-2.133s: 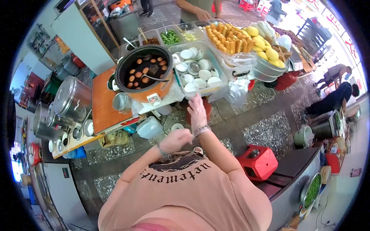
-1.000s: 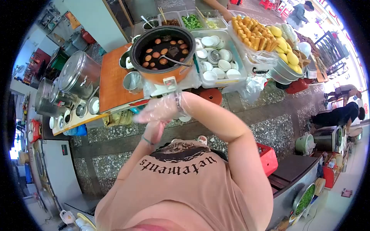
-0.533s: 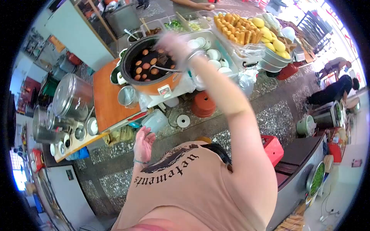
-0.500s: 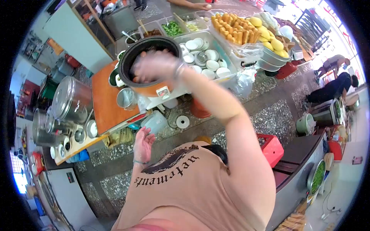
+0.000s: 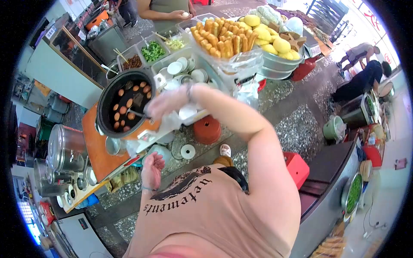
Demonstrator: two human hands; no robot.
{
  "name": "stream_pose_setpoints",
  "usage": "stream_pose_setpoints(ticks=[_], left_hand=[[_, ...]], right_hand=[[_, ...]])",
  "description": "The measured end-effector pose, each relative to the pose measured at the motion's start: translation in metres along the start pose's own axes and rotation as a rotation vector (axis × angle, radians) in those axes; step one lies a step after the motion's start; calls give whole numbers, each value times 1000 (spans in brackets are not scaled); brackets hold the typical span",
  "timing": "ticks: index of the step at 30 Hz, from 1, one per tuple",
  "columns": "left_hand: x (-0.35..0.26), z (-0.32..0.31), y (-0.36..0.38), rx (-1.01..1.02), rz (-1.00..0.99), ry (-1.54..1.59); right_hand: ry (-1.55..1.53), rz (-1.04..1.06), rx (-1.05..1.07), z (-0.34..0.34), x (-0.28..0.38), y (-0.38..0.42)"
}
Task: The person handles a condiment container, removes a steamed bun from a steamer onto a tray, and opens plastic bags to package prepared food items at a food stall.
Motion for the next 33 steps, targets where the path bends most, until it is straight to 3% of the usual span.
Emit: stream_pose_setpoints(ticks=[1, 4, 6, 7, 9, 10, 12, 15, 17, 19, 20, 21, 23, 25, 28, 30, 33], left_hand=[[4, -22, -6, -4, -12, 8], [22, -83, -19, -8, -10, -45], [39, -111, -23, -31, -26, -67], [45, -121, -25, -47, -36, -97], [59, -130, -24, -105, -17, -93], [64, -135, -24, -154, 14, -97], [69, -146, -24, -215, 32, -62], [69, -172, -30, -293, 56, -50], [62, -192, -46, -232, 33, -109], [55, -219, -62, -189, 14, -128], [53, -231, -71, -142, 7, -107], [51, -240, -80, -92, 4, -88], [56, -253, -103, -58, 43, -68], [58, -263, -119, -46, 33, -65], [58, -280, -127, -64, 37, -85], [58, -283, -129, -80, -27, -118], [63, -268, -138, -256, -124, -139]], right_hand=[[-143, -81, -55, 58, -18, -3], [46, -420, -1012, 277, -34, 48], [1251, -55, -1216, 448, -87, 124], [1376, -540, -1431, 554, -162, 171], [1379, -1086, -1479, 562, -101, 238], [1433, -1145, -1449, 578, -105, 235], [1505, -983, -1429, 604, -124, 184], [1406, -364, -1205, 555, -142, 14], [1102, 99, -834, 434, -124, -95], [577, 661, -290, 260, -89, -144], [602, 364, 69, 191, -59, -143], [581, 846, 201, 124, -67, -151], [541, 485, 555, 86, -28, -92], [557, 544, 609, 102, -34, -71], [292, 240, 407, 241, -55, -66], [847, 72, 7, 388, -61, -40], [869, -240, -946, 670, -172, 65]])
Point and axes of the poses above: each hand's wrist, its own y-axis away from the middle knuckle, its own z-axis out of the back of the hand, x = y × z, the point moved 5 cm from there along -y, towards the middle knuckle, and after that the axes turned 15 degrees about -x, right-handed, at the moved point
